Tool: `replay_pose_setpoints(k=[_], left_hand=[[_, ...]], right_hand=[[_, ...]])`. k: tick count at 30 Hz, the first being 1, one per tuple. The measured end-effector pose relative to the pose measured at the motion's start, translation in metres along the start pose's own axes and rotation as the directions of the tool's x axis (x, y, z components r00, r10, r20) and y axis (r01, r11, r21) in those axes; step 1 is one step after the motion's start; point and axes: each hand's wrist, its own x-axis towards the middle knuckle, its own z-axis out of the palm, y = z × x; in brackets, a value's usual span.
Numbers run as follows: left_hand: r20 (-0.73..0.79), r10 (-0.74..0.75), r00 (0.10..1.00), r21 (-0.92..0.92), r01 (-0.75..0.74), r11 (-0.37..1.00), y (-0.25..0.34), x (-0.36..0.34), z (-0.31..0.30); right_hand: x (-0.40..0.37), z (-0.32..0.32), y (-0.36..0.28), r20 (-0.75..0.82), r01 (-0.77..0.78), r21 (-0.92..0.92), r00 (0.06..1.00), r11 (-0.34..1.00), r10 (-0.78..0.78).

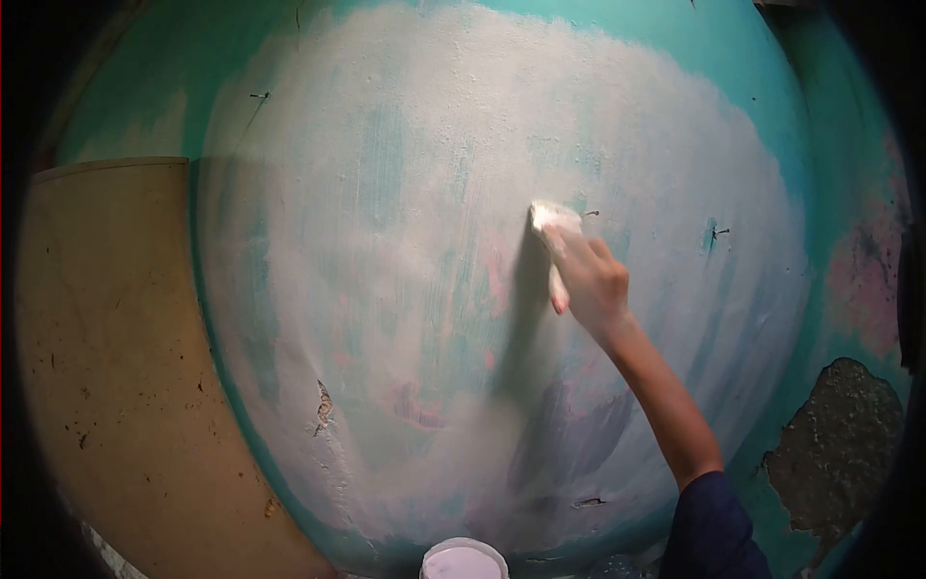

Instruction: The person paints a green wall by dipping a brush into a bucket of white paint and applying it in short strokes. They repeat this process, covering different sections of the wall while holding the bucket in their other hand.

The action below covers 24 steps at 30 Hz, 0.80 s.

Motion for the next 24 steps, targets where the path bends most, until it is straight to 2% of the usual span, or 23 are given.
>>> replay_pose_setpoints(k=[1, 6, 8, 9, 12, 14, 16, 17, 19, 20, 23, 24], left_hand=[[-0.094, -0.018, 0.995, 0.002, 0.019, 1.000, 0.002, -0.001, 0.003], [-0.063, 0.005, 0.998, 0.030, -0.003, 1.000, 0.002, -0.008, -0.005], [-0.077, 0.018, 0.997, 0.033, -0.015, 0.999, 0.000, -0.007, -0.004], [-0.084, 0.024, 0.996, 0.036, -0.021, 0.999, -0.001, -0.006, -0.003], [-0.111, 0.043, 0.993, 0.046, -0.038, 0.998, -0.005, -0.003, -0.001], [-0.119, 0.055, 0.991, 0.056, -0.049, 0.997, -0.003, 0.001, -0.003], [-0.096, 0.029, 0.995, 0.064, -0.023, 0.998, -0.003, 0.001, -0.001], [-0.097, 0.028, 0.995, 0.063, -0.022, 0.998, -0.002, -0.003, 0.003], [-0.195, 0.023, 0.980, 0.049, -0.014, 0.999, 0.007, -0.023, 0.028], [-0.197, 0.020, 0.980, 0.047, -0.011, 0.999, 0.004, -0.020, 0.019], [-0.007, 0.170, 0.985, 0.314, -0.159, 0.936, -0.015, 0.014, -0.047], [0.066, 0.206, 0.976, 0.392, -0.216, 0.894, -0.021, 0.025, -0.064]], right_hand=[[-0.008, -0.002, -0.003, -0.009, 0.014, -0.003, 1.000, 1.000, -0.014], [-0.030, -0.014, -0.007, 0.082, 0.090, 0.115, 0.992, 0.989, -0.100], [-0.009, -0.023, 0.001, 0.052, 0.109, 0.101, 0.992, 0.989, -0.115], [0.004, -0.024, 0.003, 0.031, 0.069, 0.084, 0.997, 0.994, -0.071], [0.022, 0.001, 0.015, -0.057, 0.049, -0.003, 0.997, 0.999, -0.049], [0.011, 0.007, 0.009, -0.069, 0.040, -0.024, 0.997, 0.999, -0.042], [-0.012, 0.000, -0.007, 0.002, 0.002, -0.050, 1.000, 0.999, -0.001], [-0.026, 0.003, -0.010, -0.041, 0.040, -0.025, 0.998, 0.999, -0.041], [-0.046, -0.006, -0.021, 0.005, 0.080, -0.008, 0.997, 0.997, -0.080], [-0.050, -0.009, -0.023, 0.011, 0.101, 0.024, 0.995, 0.995, -0.101], [-0.027, -0.021, -0.011, 0.048, 0.081, 0.092, 0.995, 0.993, -0.085], [-0.015, -0.018, -0.005, -0.022, 0.078, 0.098, 0.997, 0.992, -0.076]])
